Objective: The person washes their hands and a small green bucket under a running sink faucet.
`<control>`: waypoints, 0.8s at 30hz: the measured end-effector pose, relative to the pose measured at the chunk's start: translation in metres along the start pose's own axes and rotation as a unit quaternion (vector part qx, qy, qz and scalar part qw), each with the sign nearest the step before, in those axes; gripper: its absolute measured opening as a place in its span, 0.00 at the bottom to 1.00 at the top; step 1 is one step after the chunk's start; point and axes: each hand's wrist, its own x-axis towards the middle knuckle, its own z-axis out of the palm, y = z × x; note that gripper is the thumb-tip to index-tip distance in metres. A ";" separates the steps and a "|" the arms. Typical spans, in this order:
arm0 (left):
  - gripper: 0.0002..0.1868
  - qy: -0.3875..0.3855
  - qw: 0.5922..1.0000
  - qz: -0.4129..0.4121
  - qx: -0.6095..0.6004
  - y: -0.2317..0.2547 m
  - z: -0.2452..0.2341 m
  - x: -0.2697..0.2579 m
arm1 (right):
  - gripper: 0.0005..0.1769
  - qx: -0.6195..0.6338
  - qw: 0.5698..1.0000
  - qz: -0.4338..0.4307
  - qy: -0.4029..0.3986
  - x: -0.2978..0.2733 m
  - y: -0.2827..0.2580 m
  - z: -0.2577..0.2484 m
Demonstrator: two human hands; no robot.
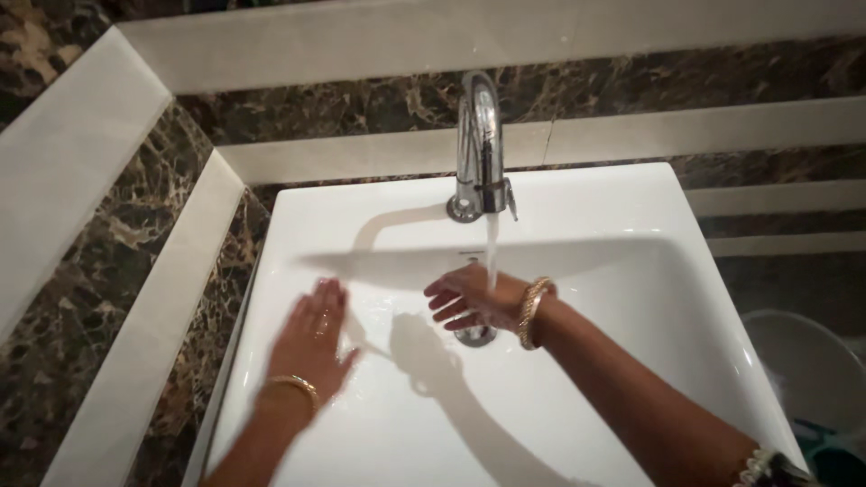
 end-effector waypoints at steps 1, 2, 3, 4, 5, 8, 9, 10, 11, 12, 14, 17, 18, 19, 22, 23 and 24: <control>0.48 -0.068 0.995 -0.039 -0.059 0.026 0.001 -0.001 | 0.22 0.093 0.995 0.020 0.008 -0.006 0.001 -0.003; 0.47 -0.102 0.990 -0.012 -0.096 0.048 0.000 0.007 | 0.21 -0.002 0.999 0.029 -0.018 -0.009 0.001 -0.006; 0.45 -0.136 0.982 0.015 -0.133 0.071 -0.001 0.015 | 0.20 -0.096 0.994 0.038 -0.043 -0.012 0.003 -0.009; 0.44 -0.113 0.981 0.005 -0.159 0.096 -0.001 0.017 | 0.18 -0.187 0.979 0.050 -0.065 -0.017 0.008 -0.011; 0.43 -0.090 0.978 -0.006 -0.186 0.120 -0.001 0.020 | 0.17 -0.221 0.971 0.063 -0.070 -0.019 0.011 -0.014; 0.41 -0.114 0.899 0.110 -0.408 0.201 -0.006 0.043 | 0.15 -0.273 0.958 0.069 -0.051 -0.017 0.013 -0.025; 0.44 -0.038 0.894 0.186 -0.406 0.225 -0.006 0.044 | 0.18 -0.258 0.965 0.047 -0.017 -0.014 0.016 -0.026; 0.38 0.028 0.907 0.238 -0.347 0.247 -0.008 0.053 | 0.22 -0.240 0.970 0.025 0.016 -0.011 0.019 -0.026; 0.32 0.094 0.910 0.286 -0.283 0.260 -0.008 0.058 | 0.21 -0.071 0.996 0.050 0.014 -0.009 0.023 -0.026; 0.29 0.051 0.906 0.275 -0.318 0.255 -0.003 0.058 | 0.20 0.101 0.992 0.076 0.009 -0.009 0.027 -0.021; 0.25 -0.032 0.888 0.254 -0.383 0.228 0.000 0.071 | 0.20 0.303 0.950 0.073 0.013 -0.011 0.033 -0.009; 0.16 -0.143 0.940 0.170 -0.258 0.147 0.004 0.083 | 0.18 0.435 0.899 0.026 0.048 -0.020 0.034 0.012; 0.17 -0.073 0.961 0.247 -0.102 0.123 0.006 0.077 | 0.19 0.502 0.862 0.031 0.065 -0.022 0.033 0.016; 0.22 -0.049 0.958 0.250 -0.128 0.087 0.009 0.071 | 0.19 0.566 0.819 0.035 0.082 -0.021 0.033 0.019; 0.32 -0.135 0.942 0.300 0.070 0.008 -0.001 0.060 | 0.18 0.668 0.740 0.029 0.075 -0.011 0.031 0.022; 0.33 -0.143 0.934 0.306 0.115 -0.010 -0.009 0.059 | 0.17 0.662 0.747 0.020 0.057 -0.009 0.030 0.021; 0.33 -0.152 0.925 0.310 0.158 -0.026 -0.017 0.056 | 0.15 0.655 0.754 0.012 0.038 -0.008 0.029 0.020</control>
